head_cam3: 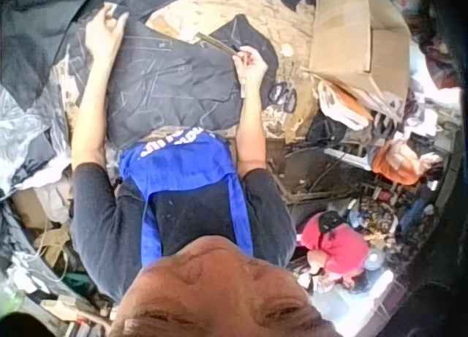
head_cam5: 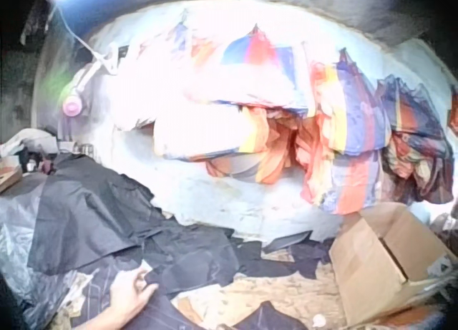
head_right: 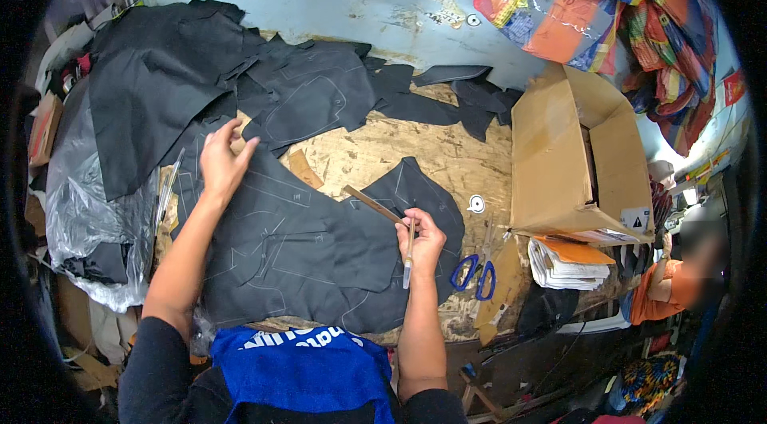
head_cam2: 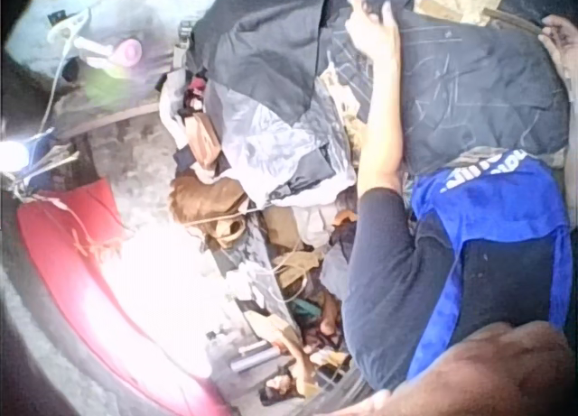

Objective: The person marks a large piece of black fabric using a ruler and a white marker, then cuts out the marked shapes with scissors. The person repeats this process for several pieces, stacking the cut fabric pieces on the table.

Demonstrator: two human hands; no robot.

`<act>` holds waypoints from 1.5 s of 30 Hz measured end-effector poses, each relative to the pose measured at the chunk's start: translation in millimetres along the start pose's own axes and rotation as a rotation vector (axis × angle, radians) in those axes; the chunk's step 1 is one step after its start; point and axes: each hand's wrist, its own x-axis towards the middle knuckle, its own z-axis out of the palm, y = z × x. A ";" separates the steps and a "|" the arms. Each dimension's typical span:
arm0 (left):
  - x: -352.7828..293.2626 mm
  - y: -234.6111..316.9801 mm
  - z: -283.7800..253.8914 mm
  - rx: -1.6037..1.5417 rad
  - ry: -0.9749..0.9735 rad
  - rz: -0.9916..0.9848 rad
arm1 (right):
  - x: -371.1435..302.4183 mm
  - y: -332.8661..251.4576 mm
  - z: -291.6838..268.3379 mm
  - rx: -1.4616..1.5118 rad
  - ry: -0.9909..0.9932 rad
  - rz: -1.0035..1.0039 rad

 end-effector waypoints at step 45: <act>110.8 48.9 56.9 0.298 -0.406 -0.217 | 14.2 2.2 6.4 -0.144 0.075 -0.187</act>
